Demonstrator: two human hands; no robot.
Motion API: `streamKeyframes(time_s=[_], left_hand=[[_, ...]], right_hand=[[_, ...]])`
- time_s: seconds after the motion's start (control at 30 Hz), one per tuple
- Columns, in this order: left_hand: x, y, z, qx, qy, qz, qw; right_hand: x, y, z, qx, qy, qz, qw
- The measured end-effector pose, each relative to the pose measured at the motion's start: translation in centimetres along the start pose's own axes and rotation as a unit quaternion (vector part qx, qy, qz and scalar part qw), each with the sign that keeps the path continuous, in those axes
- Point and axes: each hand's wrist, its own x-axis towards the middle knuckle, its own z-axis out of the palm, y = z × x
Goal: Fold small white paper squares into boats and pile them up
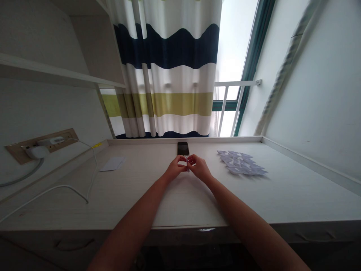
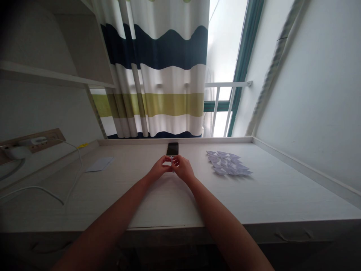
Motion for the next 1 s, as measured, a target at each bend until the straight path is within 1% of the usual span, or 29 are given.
streamKeyframes(time_s=[0.13, 0.3, 0.43, 0.57, 0.73, 0.9, 1.0], left_hand=[[0.08, -0.33, -0.01, 0.035, -0.003, 0.011, 0.999], [0.19, -0.72, -0.09, 0.036, -0.017, 0.032, 0.999], [0.16, -0.72, 0.09, 0.047, -0.006, 0.04, 0.998], [0.03, -0.58, 0.22, 0.054, -0.001, 0.045, 0.998], [0.16, -0.73, 0.16, 0.029, -0.01, 0.05, 0.998], [0.33, -0.66, 0.31, 0.005, 0.01, 0.05, 0.999], [0.21, -0.36, 0.47, -0.005, 0.012, 0.047, 0.999]], right_hand=[[0.07, 0.18, 0.1, -0.019, 0.011, 0.018, 1.0], [0.21, 0.28, 0.12, -0.021, 0.019, 0.025, 0.999], [0.28, 0.24, 0.13, -0.059, 0.032, 0.025, 0.997], [0.32, 0.39, 0.15, -0.045, 0.034, 0.027, 0.998], [0.31, 0.36, 0.04, -0.036, 0.034, 0.017, 0.999], [0.25, 0.09, -0.03, -0.044, 0.05, 0.004, 0.998], [0.19, 0.08, 0.02, -0.036, 0.054, -0.01, 0.998]])
